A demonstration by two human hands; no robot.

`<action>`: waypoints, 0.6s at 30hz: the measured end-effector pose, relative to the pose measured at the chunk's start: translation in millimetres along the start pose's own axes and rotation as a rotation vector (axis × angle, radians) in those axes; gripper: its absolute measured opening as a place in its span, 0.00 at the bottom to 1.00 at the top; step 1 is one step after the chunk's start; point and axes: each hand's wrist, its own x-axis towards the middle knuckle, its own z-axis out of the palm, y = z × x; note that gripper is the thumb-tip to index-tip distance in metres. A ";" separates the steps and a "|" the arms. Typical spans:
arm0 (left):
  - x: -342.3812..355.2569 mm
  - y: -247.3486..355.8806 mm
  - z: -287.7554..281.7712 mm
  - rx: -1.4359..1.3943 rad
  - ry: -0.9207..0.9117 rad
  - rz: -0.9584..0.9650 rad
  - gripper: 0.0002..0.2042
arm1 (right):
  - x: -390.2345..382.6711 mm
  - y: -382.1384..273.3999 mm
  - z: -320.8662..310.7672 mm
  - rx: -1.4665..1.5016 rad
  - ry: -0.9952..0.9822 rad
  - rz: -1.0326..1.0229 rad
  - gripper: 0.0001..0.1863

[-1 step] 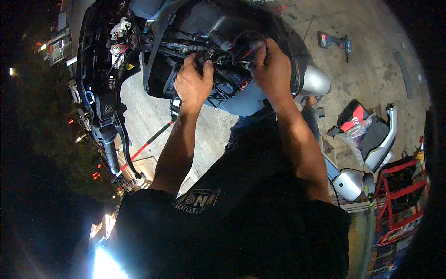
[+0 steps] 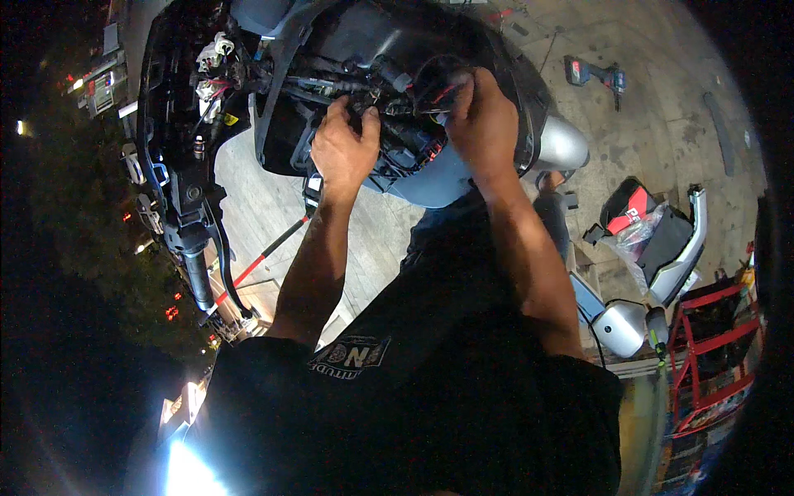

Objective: The person works on the exposed electronics of a scooter, using a wrench to tighten bolts on a black component and adjusting wiring connections. They repeatedly reach for tools and manipulate the internal parts of the scooter's front assembly.

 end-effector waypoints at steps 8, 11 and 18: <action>2.7 3.9 -2.9 0.006 0.010 0.032 0.21 | 3.5 -13.9 28.1 0.537 0.283 0.294 0.09; 2.9 5.5 -3.3 0.023 0.011 0.012 0.20 | 8.2 -19.0 29.8 0.976 0.332 0.569 0.12; 2.5 9.3 -2.8 -0.044 0.027 -0.042 0.19 | 22.1 -29.2 21.5 1.198 0.373 0.486 0.18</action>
